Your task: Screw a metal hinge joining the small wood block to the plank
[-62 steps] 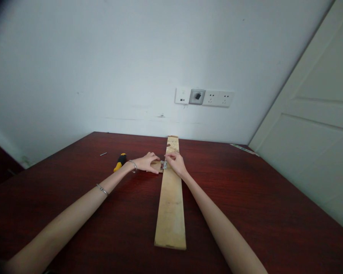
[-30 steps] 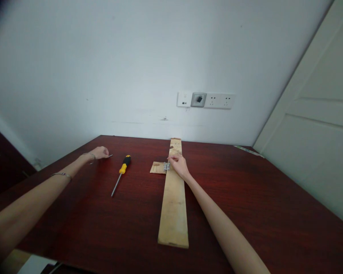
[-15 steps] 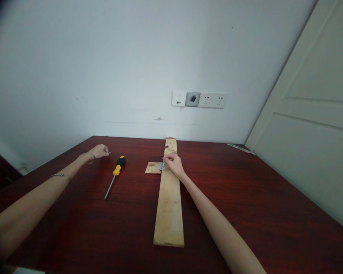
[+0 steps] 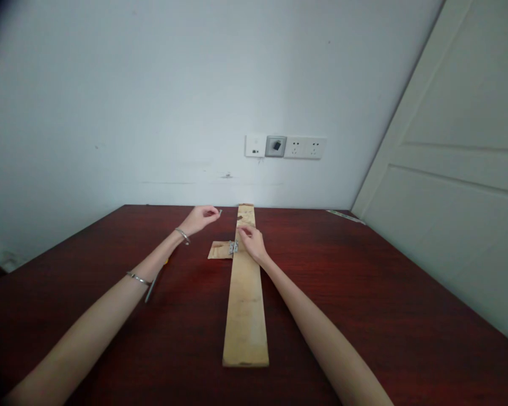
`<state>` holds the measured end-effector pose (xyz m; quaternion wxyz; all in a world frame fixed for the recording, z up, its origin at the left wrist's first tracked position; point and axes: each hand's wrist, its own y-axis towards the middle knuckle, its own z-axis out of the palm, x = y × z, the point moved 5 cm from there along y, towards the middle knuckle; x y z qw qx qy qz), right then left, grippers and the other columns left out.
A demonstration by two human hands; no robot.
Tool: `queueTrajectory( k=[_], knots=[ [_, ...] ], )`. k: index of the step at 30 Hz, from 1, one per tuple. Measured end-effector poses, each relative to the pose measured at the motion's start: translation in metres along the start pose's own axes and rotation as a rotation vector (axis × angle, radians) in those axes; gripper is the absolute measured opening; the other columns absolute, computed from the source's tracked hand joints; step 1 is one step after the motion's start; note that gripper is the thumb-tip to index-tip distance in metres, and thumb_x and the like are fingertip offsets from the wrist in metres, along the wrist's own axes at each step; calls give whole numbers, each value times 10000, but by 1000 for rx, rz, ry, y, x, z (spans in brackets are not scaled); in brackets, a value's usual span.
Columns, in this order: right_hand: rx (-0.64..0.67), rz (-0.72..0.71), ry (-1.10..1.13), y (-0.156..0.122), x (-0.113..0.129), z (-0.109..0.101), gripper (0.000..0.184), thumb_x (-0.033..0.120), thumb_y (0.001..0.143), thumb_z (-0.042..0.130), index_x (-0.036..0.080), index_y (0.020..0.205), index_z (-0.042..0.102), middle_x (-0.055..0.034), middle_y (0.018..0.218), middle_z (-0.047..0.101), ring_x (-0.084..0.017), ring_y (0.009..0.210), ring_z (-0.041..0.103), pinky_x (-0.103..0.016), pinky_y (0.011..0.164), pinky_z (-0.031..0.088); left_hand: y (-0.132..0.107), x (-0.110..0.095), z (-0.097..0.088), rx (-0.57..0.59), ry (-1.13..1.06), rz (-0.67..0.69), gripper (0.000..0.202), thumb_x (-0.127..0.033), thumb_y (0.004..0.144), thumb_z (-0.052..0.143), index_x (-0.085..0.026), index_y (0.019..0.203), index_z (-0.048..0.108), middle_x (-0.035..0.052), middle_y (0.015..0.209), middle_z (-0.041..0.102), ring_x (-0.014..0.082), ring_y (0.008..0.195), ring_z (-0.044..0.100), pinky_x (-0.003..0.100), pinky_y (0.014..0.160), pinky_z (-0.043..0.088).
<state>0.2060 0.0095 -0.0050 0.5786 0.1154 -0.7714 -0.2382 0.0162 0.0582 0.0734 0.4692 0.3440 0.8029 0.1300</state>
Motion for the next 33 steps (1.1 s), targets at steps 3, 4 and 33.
queueTrajectory(
  k=[3, 4, 33],
  knots=[
    [-21, -10, 26, 0, 1, -2, 253, 321, 813, 533, 185, 918, 718, -67, 988, 735, -210, 912, 666, -341, 851, 502, -7, -3, 27, 34, -38, 7, 152, -282, 745, 606, -136, 743, 651, 53, 779, 679, 164, 747, 621, 301, 764, 502],
    [-23, -14, 33, 0, 1, -2, 255, 326, 813, 538, 183, 922, 719, -70, 991, 735, -211, 913, 667, -340, 852, 501, -10, -2, 33, 40, -46, -1, 142, -270, 746, 607, -135, 745, 649, 52, 775, 677, 163, 741, 621, 300, 757, 506],
    [28, 5, 118, 0, 26, 4, 285, 386, 758, 623, 156, 870, 750, -96, 940, 740, -237, 857, 674, -333, 712, 538, -29, 4, 52, 14, -177, -67, 186, -321, 781, 624, -142, 800, 669, 87, 870, 700, 209, 851, 649, 346, 837, 498]
  ],
)
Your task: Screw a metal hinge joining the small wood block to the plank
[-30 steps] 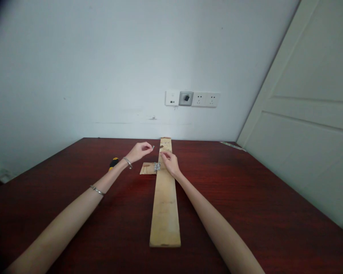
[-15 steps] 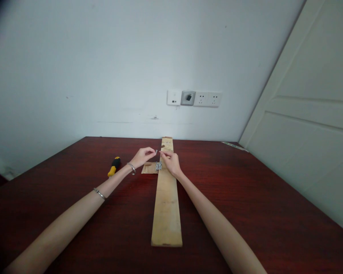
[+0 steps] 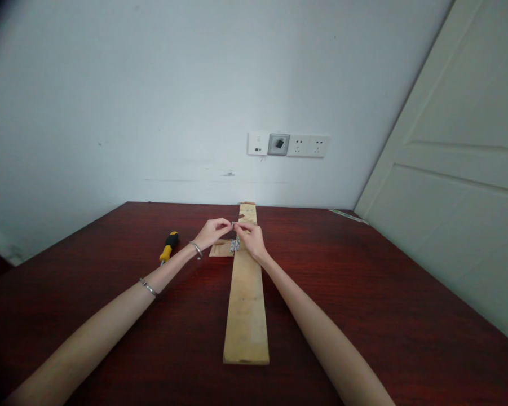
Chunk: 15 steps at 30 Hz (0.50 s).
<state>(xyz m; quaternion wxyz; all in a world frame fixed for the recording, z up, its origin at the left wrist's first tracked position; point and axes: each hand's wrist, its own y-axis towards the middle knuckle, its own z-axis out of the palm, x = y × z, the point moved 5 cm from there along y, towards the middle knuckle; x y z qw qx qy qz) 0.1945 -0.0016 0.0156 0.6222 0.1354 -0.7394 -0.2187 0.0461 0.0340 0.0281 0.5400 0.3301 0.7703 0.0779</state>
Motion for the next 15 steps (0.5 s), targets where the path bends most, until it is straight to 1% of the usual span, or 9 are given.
queueTrajectory(
  k=[5, 9, 12, 15],
  knots=[
    [-7, 6, 8, 0, -1, 1, 266, 395, 744, 637, 171, 835, 748, -82, 921, 742, -236, 850, 672, -334, 708, 539, 0, -2, 2, 17, -11, 2, 173, -320, 785, 623, -153, 804, 665, 83, 888, 700, 213, 871, 651, 347, 831, 503],
    [-10, 10, 13, 0, -1, 1, 264, 397, 733, 649, 170, 831, 742, -86, 919, 738, -232, 844, 667, -326, 692, 537, 0, -1, 3, 8, -9, -1, 158, -303, 782, 631, -153, 803, 675, 77, 882, 705, 203, 857, 652, 341, 828, 505],
    [-8, 16, 12, 0, 0, 1, 260, 404, 726, 657, 174, 816, 737, -84, 905, 736, -228, 833, 663, -317, 675, 534, 1, -1, 2, 0, 5, -9, 162, -303, 779, 635, -151, 803, 685, 73, 870, 706, 198, 844, 651, 337, 821, 507],
    [-2, 24, 9, 1, -1, 0, 266, 419, 717, 661, 173, 792, 729, -81, 880, 731, -220, 811, 659, -305, 653, 529, 1, -3, 0, 19, 31, 1, 174, -309, 771, 639, -150, 811, 699, 73, 866, 695, 195, 843, 648, 333, 819, 507]
  ],
)
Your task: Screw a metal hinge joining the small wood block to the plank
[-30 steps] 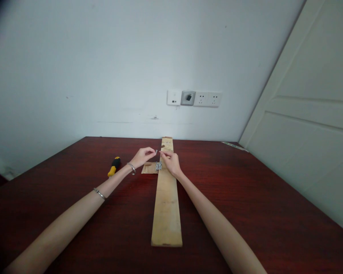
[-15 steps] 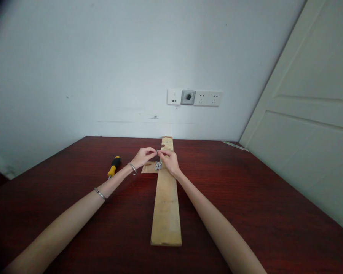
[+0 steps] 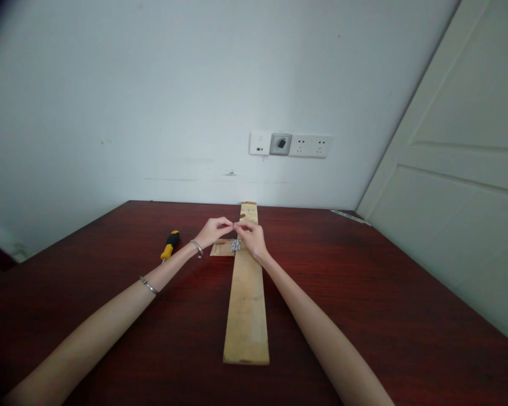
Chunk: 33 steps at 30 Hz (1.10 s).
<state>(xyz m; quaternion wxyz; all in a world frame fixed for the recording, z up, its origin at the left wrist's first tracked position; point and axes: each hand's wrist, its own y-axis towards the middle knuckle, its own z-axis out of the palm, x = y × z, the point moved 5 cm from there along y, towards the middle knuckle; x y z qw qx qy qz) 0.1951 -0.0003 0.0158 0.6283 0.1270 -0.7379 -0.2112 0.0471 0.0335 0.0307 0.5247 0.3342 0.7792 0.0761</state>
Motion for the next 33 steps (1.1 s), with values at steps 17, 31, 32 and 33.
queueTrajectory(
  k=[17, 31, 32, 33],
  knots=[
    [157, -38, -120, -5, -23, -11, 183, 368, 694, 673, 193, 711, 723, -40, 796, 731, -199, 775, 664, -322, 744, 514, -16, 29, 2, 500, 568, -46, 811, -603, 530, 763, -146, 1177, 592, 128, 1118, 564, 296, 1058, 499, 348, 917, 403],
    [297, -165, -257, -11, -7, 2, 144, 344, 748, 670, 220, 757, 741, -34, 872, 702, -189, 873, 624, -296, 787, 468, -18, 37, 12, 561, 637, -39, 760, -638, 593, 713, -138, 1150, 581, 108, 1089, 491, 278, 1066, 466, 319, 903, 413],
    [305, -167, -257, -12, -7, 3, 141, 341, 750, 669, 219, 755, 739, -33, 873, 701, -187, 871, 621, -297, 792, 466, -19, 37, 12, 565, 640, -38, 760, -643, 600, 707, -135, 1150, 578, 109, 1090, 488, 276, 1064, 465, 318, 899, 415],
    [313, -164, -255, -13, -8, 3, 139, 337, 752, 668, 217, 755, 738, -33, 877, 699, -186, 869, 619, -297, 793, 464, -19, 37, 12, 569, 642, -37, 760, -647, 606, 701, -131, 1151, 575, 110, 1091, 486, 276, 1064, 464, 319, 899, 415]
  ],
)
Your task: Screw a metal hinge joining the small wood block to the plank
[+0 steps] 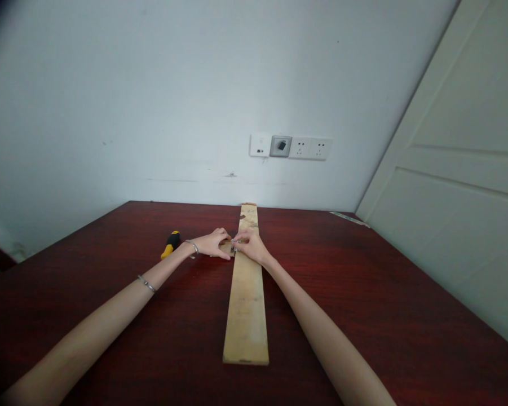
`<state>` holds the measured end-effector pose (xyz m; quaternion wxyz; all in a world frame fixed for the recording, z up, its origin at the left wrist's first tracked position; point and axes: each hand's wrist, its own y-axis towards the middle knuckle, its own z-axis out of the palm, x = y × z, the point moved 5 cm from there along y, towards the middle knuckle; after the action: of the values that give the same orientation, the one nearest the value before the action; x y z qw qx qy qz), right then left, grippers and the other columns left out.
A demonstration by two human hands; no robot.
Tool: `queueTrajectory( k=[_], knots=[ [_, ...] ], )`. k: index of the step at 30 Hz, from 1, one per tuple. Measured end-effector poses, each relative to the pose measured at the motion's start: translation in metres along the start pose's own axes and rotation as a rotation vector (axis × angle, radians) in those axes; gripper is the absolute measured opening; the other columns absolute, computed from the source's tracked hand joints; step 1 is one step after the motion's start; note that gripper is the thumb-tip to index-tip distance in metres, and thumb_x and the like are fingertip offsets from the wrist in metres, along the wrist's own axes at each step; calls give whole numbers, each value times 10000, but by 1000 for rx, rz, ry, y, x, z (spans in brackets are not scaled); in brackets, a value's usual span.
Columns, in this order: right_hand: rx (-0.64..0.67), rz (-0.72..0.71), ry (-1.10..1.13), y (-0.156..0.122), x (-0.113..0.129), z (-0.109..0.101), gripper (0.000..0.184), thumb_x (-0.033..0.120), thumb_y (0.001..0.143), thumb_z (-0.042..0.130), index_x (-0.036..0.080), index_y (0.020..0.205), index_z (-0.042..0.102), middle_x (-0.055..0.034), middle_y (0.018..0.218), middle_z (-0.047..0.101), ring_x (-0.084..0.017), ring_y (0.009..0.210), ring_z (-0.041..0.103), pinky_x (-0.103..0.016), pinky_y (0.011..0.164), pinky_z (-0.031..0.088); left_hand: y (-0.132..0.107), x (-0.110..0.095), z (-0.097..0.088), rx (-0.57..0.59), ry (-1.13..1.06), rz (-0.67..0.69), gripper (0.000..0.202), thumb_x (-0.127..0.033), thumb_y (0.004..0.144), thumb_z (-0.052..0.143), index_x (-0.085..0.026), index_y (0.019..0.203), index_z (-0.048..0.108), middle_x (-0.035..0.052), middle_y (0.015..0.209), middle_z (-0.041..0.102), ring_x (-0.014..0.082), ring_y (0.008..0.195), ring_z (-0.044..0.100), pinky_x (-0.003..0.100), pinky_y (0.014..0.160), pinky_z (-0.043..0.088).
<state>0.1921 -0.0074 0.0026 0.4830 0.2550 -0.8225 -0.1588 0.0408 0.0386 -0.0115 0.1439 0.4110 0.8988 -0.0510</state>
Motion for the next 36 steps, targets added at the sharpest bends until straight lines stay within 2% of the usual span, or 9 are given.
queueTrajectory(
  k=[7, 14, 28, 36],
  knots=[
    [21, 18, 12, -1, 0, 2, 98, 283, 738, 681, 204, 755, 735, -44, 911, 679, -193, 902, 609, -325, 856, 450, -2, -3, -4, 24, -1, 2, 756, -654, 636, 680, -115, 1153, 563, 107, 1104, 479, 259, 1077, 457, 313, 932, 395],
    [29, 7, 0, -1, -1, 4, 80, 271, 738, 687, 210, 760, 734, -45, 934, 673, -196, 907, 607, -336, 855, 453, -2, -2, -8, 47, -29, 7, 774, -654, 640, 677, -108, 1175, 550, 112, 1106, 481, 252, 1067, 462, 325, 947, 388],
    [56, -25, -23, -2, 5, 4, 77, 269, 751, 677, 208, 753, 723, -37, 918, 658, -186, 889, 604, -336, 854, 453, -2, -3, -11, 42, -40, -6, 775, -643, 626, 693, -102, 1166, 563, 110, 1107, 495, 247, 1023, 500, 300, 881, 413],
    [50, -18, -78, -3, -4, 6, 63, 241, 732, 680, 214, 751, 734, -43, 994, 619, -185, 945, 586, -339, 899, 439, -2, 0, -10, 33, -44, 7, 791, -663, 615, 696, -102, 1160, 572, 115, 1119, 508, 245, 993, 521, 294, 867, 416]
  ],
)
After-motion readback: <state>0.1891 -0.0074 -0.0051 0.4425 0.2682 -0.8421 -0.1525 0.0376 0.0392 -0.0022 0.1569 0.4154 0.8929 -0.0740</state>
